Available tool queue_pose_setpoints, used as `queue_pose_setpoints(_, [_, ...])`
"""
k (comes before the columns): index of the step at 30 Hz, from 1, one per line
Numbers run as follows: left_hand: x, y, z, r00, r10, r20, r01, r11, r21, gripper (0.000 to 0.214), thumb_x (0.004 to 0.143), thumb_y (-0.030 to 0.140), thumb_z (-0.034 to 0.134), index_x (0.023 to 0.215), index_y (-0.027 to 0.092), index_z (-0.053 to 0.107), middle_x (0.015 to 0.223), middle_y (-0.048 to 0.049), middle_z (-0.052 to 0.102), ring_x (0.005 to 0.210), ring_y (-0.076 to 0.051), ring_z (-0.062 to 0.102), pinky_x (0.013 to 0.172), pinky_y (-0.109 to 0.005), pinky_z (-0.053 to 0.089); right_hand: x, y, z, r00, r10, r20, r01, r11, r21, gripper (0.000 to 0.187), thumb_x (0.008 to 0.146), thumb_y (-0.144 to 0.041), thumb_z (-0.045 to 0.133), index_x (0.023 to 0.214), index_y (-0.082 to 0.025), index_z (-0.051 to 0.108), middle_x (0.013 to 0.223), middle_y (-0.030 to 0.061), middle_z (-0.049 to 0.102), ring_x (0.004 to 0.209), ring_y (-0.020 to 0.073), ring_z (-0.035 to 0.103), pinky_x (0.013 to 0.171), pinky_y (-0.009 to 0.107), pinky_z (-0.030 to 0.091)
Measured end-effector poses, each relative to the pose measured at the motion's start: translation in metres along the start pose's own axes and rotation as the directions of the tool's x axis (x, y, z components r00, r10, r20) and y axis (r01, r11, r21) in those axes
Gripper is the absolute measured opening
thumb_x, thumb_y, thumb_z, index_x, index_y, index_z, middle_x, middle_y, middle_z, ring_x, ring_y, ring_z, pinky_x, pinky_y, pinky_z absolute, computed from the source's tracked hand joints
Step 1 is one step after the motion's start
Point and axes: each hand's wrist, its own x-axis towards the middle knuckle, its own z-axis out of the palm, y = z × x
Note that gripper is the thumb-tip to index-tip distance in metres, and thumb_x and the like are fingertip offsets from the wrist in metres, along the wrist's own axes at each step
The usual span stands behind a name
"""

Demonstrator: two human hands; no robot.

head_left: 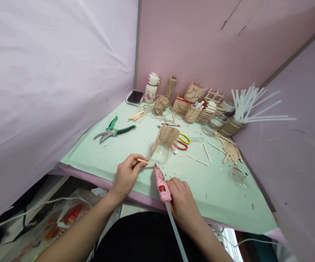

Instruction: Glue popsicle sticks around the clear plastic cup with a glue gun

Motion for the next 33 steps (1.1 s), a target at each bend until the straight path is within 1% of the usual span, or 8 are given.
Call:
queue_pose_setpoints(6, [0.0008,-0.0020,0.0004,1.000,-0.004,-0.001,0.004,1.000,0.000,0.016,0.083,0.030,0.066,0.094,0.020,0.062,0.095,-0.0030,0.077,0.089,-0.017,0.073,0.079,-0.027,0.056,-0.0017,0.0007,-0.0033,0.999,0.033,0.026,-0.032,0.999,-0.036,0.007,0.092,-0.016,0.048,0.086,-0.019,0.051,0.084,0.0042,0.054,0.077,0.0214,0.046,0.071,0.033,0.032])
queue_pose_setpoints(10, [0.0000,-0.0017,-0.0003,1.000,0.006,-0.002,-0.006,1.000,0.007,0.016,0.083,0.030,0.066,0.093,0.019,0.062,0.095,-0.0033,0.077,0.087,-0.017,0.073,0.076,-0.026,0.057,-0.0009,-0.0004,-0.0012,1.000,0.025,0.018,-0.024,0.999,-0.028,0.010,0.093,-0.017,0.045,0.084,-0.019,0.050,0.084,0.0048,0.054,0.077,0.0215,0.046,0.070,0.033,0.032])
queue_pose_setpoints(17, [-0.0008,-0.0006,-0.0005,1.000,0.018,0.012,-0.019,1.000,0.009,0.016,0.084,0.031,0.066,0.094,0.019,0.062,0.096,-0.0033,0.077,0.087,-0.017,0.072,0.076,-0.026,0.057,0.0034,-0.0033,-0.0020,1.000,-0.016,-0.008,0.016,0.999,0.045,0.015,0.096,-0.020,0.039,0.084,-0.020,0.048,0.084,0.0047,0.053,0.076,0.0210,0.045,0.070,0.034,0.033])
queue_pose_setpoints(20, [-0.0010,-0.0015,-0.0007,1.000,0.023,0.011,-0.023,1.000,0.012,0.017,0.084,0.032,0.066,0.095,0.019,0.063,0.095,-0.0035,0.077,0.087,-0.018,0.072,0.076,-0.027,0.057,0.0018,-0.0032,-0.0012,1.000,-0.005,-0.030,0.008,0.995,0.099,0.013,0.096,-0.022,0.040,0.087,-0.019,0.048,0.085,0.0046,0.053,0.077,0.0209,0.045,0.071,0.033,0.033])
queue_pose_setpoints(23, [-0.0011,-0.0021,-0.0008,0.999,0.038,0.013,-0.038,0.999,0.013,0.018,0.085,0.034,0.066,0.096,0.020,0.063,0.097,-0.0038,0.077,0.089,-0.018,0.072,0.079,-0.027,0.057,-0.0003,-0.0025,0.0024,0.997,0.017,-0.079,-0.005,0.989,0.147,0.011,0.097,-0.024,0.040,0.092,-0.019,0.049,0.085,0.0044,0.052,0.078,0.0207,0.046,0.070,0.033,0.034])
queue_pose_setpoints(27, [-0.0013,-0.0012,-0.0004,0.998,0.065,0.018,-0.065,0.998,0.023,0.019,0.086,0.035,0.066,0.097,0.020,0.063,0.098,-0.0042,0.076,0.091,-0.018,0.072,0.080,-0.027,0.057,-0.0011,-0.0031,0.0062,0.993,0.019,-0.115,0.000,0.987,0.163,0.010,0.096,-0.024,0.040,0.094,-0.019,0.049,0.087,0.0050,0.053,0.078,0.0209,0.047,0.070,0.033,0.035])
queue_pose_setpoints(30, [-0.0018,-0.0001,-0.0002,0.997,0.079,0.027,-0.080,0.996,0.034,0.019,0.086,0.034,0.065,0.098,0.019,0.063,0.099,-0.0044,0.076,0.091,-0.018,0.072,0.080,-0.027,0.057,-0.0004,-0.0047,0.0062,0.995,0.013,-0.096,0.002,0.988,0.154,0.012,0.097,-0.024,0.039,0.093,-0.019,0.049,0.087,0.0053,0.053,0.079,0.0211,0.046,0.071,0.034,0.035])
queue_pose_setpoints(33, [-0.0020,-0.0003,-0.0005,0.996,0.084,0.031,-0.086,0.995,0.047,0.019,0.087,0.034,0.064,0.099,0.019,0.064,0.100,-0.0048,0.076,0.091,-0.018,0.071,0.081,-0.027,0.057,0.0009,-0.0065,0.0042,0.998,0.007,-0.057,-0.001,0.994,0.110,0.013,0.096,-0.023,0.038,0.092,-0.018,0.050,0.087,0.0061,0.054,0.079,0.0215,0.046,0.071,0.034,0.034])
